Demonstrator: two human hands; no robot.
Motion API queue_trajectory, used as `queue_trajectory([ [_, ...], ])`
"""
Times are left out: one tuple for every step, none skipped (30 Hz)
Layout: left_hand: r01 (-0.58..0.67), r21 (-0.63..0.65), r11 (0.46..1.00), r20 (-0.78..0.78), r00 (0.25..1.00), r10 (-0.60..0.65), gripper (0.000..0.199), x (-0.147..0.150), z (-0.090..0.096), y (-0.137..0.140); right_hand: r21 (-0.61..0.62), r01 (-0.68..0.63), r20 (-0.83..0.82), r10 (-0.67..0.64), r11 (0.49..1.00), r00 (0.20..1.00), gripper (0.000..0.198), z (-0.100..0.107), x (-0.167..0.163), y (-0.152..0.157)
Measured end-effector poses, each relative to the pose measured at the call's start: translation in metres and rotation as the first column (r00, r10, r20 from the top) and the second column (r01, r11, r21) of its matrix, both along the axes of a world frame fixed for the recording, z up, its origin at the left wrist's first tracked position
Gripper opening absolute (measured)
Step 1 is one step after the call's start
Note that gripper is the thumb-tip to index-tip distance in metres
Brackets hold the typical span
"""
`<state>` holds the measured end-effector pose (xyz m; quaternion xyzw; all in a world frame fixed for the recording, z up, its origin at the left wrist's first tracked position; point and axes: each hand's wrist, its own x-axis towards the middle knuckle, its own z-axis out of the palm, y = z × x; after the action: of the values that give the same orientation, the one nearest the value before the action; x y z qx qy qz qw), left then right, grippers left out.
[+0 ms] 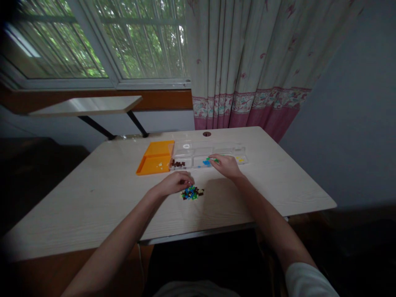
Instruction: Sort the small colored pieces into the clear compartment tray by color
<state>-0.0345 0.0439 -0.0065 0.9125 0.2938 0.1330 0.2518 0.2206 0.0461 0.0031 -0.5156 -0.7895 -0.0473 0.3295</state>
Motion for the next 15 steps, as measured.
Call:
queue_trajectory([
  [-0.004,-0.001,1.0,0.002,1.0,0.004,0.019,0.0,0.0,0.0,-0.04,0.04,0.005,-0.04,0.998,0.999,0.025,-0.001,0.003,0.002],
  [-0.008,-0.001,1.0,0.006,1.0,0.008,0.019,0.0,0.0,0.0,-0.073,0.083,0.015,-0.082,0.994,0.997,0.024,-0.003,0.007,0.005],
  [-0.009,-0.001,1.0,0.009,1.0,0.009,0.019,0.0,0.0,0.0,-0.097,0.126,0.028,-0.124,0.987,0.992,0.024,-0.005,0.011,0.008],
  [-0.008,-0.001,1.0,0.013,1.0,0.008,0.019,0.001,0.0,0.0,-0.112,0.168,0.043,-0.164,0.979,0.985,0.024,-0.007,0.015,0.011],
  [-0.007,-0.001,1.0,0.016,1.0,0.007,0.018,0.001,-0.001,-0.001,-0.121,0.211,0.057,-0.205,0.97,0.977,0.024,-0.009,0.019,0.013],
  [-0.005,-0.002,1.0,0.019,1.0,0.005,0.018,0.001,-0.001,-0.001,-0.124,0.251,0.067,-0.244,0.96,0.967,0.024,-0.011,0.022,0.016],
  [-0.003,-0.006,1.0,0.022,1.0,0.003,0.018,0.002,-0.001,-0.001,-0.127,0.286,0.074,-0.279,0.95,0.958,0.024,-0.013,0.025,0.017],
  [-0.002,-0.012,1.0,0.025,1.0,0.002,0.017,0.002,0.0,-0.001,-0.131,0.314,0.078,-0.306,0.94,0.949,0.024,-0.014,0.028,0.019],
  [-0.002,-0.02,1.0,0.03,1.0,0.003,0.016,0.002,0.0,-0.001,-0.137,0.334,0.079,-0.326,0.932,0.942,0.024,-0.015,0.029,0.019],
  [-0.007,-0.029,1.0,0.039,0.999,0.008,0.015,0.003,0.0,-0.002,-0.142,0.348,0.076,-0.341,0.926,0.937,0.024,-0.014,0.03,0.02],
  [-0.014,-0.04,0.999,0.051,0.999,0.016,0.015,0.003,0.0,-0.002,-0.144,0.354,0.07,-0.348,0.924,0.935,0.025,-0.014,0.03,0.019],
  [-0.028,-0.051,0.998,0.07,0.997,0.031,0.014,0.004,0.0,-0.002,-0.142,0.349,0.062,-0.344,0.926,0.937,0.026,-0.013,0.029,0.019],
  [-0.049,-0.063,0.997,0.093,0.994,0.055,0.013,0.004,0.0,-0.002,-0.137,0.33,0.052,-0.326,0.934,0.944,0.026,-0.011,0.026,0.017],
  [-0.075,-0.078,0.994,0.122,0.989,0.084,0.013,0.005,-0.001,-0.002,-0.133,0.3,0.043,-0.297,0.945,0.954,0.026,-0.01,0.022,0.016],
  [-0.102,-0.096,0.99,0.153,0.981,0.116,0.013,0.005,-0.002,-0.002,-0.132,0.259,0.038,-0.256,0.957,0.966,0.025,-0.009,0.017,0.013],
])
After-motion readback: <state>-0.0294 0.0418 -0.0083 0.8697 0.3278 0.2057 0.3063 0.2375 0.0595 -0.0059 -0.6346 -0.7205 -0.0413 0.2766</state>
